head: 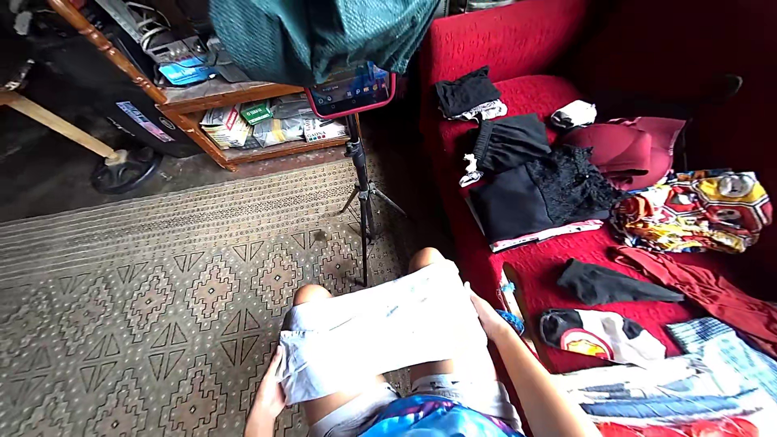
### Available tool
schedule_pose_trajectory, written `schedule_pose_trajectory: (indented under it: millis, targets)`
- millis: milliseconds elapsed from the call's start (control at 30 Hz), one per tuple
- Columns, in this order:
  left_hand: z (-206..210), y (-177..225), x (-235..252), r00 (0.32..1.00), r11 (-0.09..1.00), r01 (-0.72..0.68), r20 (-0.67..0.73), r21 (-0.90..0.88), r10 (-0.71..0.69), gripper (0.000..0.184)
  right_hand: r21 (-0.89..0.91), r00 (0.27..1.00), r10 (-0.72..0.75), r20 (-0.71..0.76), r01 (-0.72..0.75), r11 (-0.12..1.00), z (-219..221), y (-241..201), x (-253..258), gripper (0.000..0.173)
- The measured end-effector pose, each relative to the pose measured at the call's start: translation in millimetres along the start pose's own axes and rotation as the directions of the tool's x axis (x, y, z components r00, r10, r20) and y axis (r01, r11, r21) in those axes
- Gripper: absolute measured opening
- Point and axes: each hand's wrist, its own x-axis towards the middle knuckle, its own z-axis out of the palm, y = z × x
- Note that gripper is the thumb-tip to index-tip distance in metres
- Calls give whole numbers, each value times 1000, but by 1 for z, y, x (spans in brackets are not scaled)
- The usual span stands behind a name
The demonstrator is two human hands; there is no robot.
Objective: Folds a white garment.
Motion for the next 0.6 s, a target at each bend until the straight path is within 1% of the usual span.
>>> schedule_pose_trajectory:
  millis: [67, 100, 133, 167, 200, 233, 267, 300, 333, 367, 400, 433, 467, 500, 533, 567, 600]
  targets:
    - [-3, 9, -5, 999, 999, -24, 36, 24, 24, 44, -36, 995, 87, 45, -86, 996, -5, -11, -4, 54]
    - [-2, 14, -9, 998, 998, -56, 29, 8, 55, 38, -37, 993, 112, 49, -110, 993, -9, -17, -7, 48]
    - [-1, 20, -15, 995, 995, -97, 15, -29, 98, 33, -18, 993, 106, 45, -105, 994, -14, -23, -12, 43]
    - [2, 25, -22, 988, 985, -156, 2, -77, 157, 30, 10, 997, 63, 35, -64, 998, -20, -29, -18, 37]
    - [5, 29, -28, 975, 966, -221, -15, -132, 221, 30, 49, 999, -12, 52, 10, 999, -28, -33, -25, 31]
    - [8, 33, -34, 960, 941, -281, -29, -187, 280, 31, 83, 988, -108, 112, 99, 992, -38, -36, -31, 27]
    - [12, 36, -38, 943, 912, -330, -34, -243, 332, 34, 110, 963, -198, 183, 180, 977, -48, -40, -35, 26]
    - [18, 41, -42, 925, 879, -367, -23, -305, 378, 37, 124, 932, -288, 220, 266, 956, -55, -47, -39, 23]
    - [25, 47, -46, 906, 850, -390, 14, -353, 422, 39, 127, 892, -382, 241, 361, 924, -58, -55, -43, 19]
    - [31, 54, -50, 887, 826, -397, 64, -400, 457, 37, 152, 845, -470, 256, 445, 883, -61, -64, -47, 24]
    - [38, 62, -55, 868, 811, -397, 113, -429, 484, 33, 193, 798, -550, 245, 516, 834, -60, -73, -54, 26]
    - [45, 71, -63, 847, 805, -400, 159, -438, 507, 26, 270, 741, -632, 227, 576, 772, -60, -80, -64, 25]
    - [52, 80, -71, 825, 801, -408, 198, -438, 529, 18, 343, 664, -722, 192, 644, 684, -58, -88, -78, 20]
    - [59, 90, -81, 805, 797, -418, 229, -435, 548, 13, 383, 569, -815, 111, 732, 563, -58, -95, -92, 17]
    - [66, 98, -91, 782, 789, -428, 257, -441, 568, 12, 372, 454, -891, 0, 827, 421, -57, -105, -106, 20]
    - [73, 105, -99, 754, 775, -437, 285, -456, 592, 13, 281, 360, -917, -172, 910, 305, -52, -123, -126, 26]
    - [79, 109, -104, 731, 760, -442, 300, -476, 613, 14, 149, 302, -867, -396, 953, 264, -33, -156, -155, 30]
